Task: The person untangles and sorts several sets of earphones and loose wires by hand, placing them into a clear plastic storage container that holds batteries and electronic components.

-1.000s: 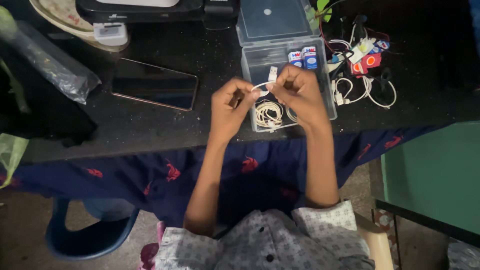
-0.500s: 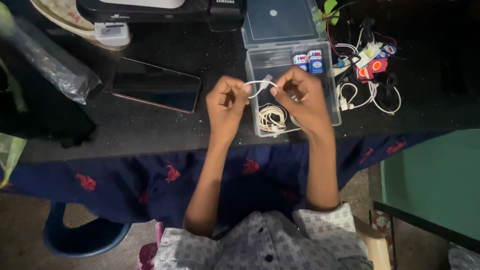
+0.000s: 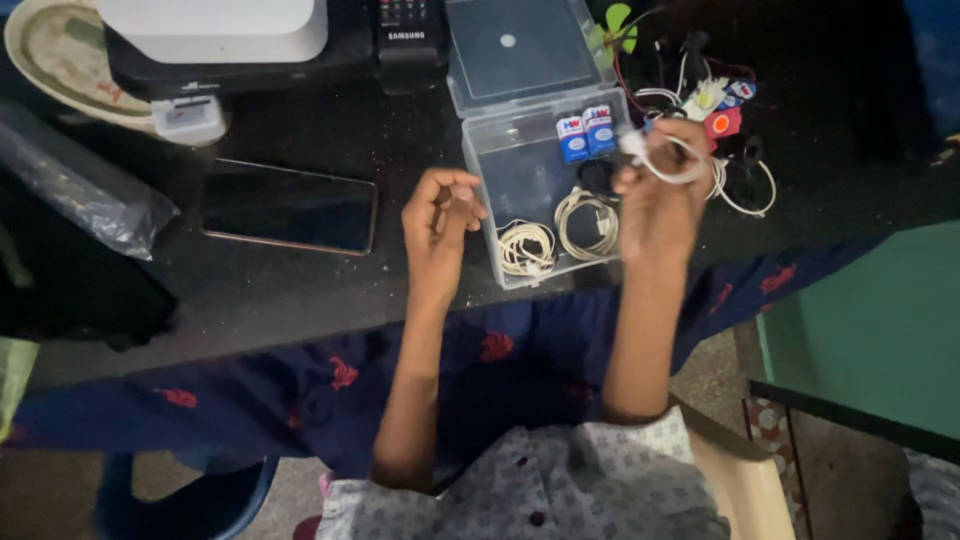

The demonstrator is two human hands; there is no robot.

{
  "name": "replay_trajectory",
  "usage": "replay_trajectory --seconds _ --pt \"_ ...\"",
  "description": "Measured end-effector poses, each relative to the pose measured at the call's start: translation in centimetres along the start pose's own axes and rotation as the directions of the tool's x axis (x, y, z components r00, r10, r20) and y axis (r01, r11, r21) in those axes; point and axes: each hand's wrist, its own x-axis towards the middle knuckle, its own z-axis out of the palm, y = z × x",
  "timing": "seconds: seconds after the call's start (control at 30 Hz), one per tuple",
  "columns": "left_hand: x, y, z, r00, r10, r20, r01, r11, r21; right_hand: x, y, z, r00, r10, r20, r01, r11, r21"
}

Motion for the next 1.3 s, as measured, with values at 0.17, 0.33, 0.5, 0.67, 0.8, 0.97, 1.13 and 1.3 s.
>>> replay_trajectory --seconds 0.17,0.33,0.5,0.67,0.8,0.97,1.13,1.3 --pt "-0.3 -0.5 -0.3 1.000 -0.008 0.012 0.008 1.000 0.000 0.4 -4.3 -4.6 0.989 -0.145 0.016 0.139 0.907 -0.398" --pt "-0.2 -0.7 -0.3 0.999 -0.014 0.030 0.017 0.997 -0.074 -1.0 -6.5 -3.8 0.977 -0.063 0.203 0.202 0.569 -0.797" --pt "-0.2 -1.2 -0.4 0.998 0.034 0.051 -0.030 0.996 -0.078 -3.2 -5.3 -1.4 0.962 -0.162 0.219 0.267 0.394 -0.879" --pt "0.1 -0.9 -0.4 0.998 0.009 0.057 -0.006 0.999 -0.051 -2.3 -4.5 2.0 0.852 0.126 0.508 0.517 -0.043 -0.855" --pt "-0.3 -0.9 -0.4 0.998 -0.021 0.054 0.022 0.999 -0.033 -0.6 -4.2 3.8 0.727 0.405 0.555 0.672 -0.253 -0.696" --pt "-0.2 -0.9 -0.5 0.996 0.034 0.077 -0.033 0.999 -0.019 0.3 -4.9 3.2 0.770 0.338 0.541 0.632 -0.289 -0.719" --pt "-0.2 -0.8 -0.4 0.999 0.015 0.052 -0.017 0.999 0.032 0.3 -4.3 1.6 0.814 0.349 0.464 0.555 -0.230 -0.800" --pt "-0.2 -0.6 -0.4 0.998 0.009 0.057 -0.012 0.999 0.053 0.4 -5.9 1.9 0.827 0.146 0.542 0.557 -0.087 -0.826"
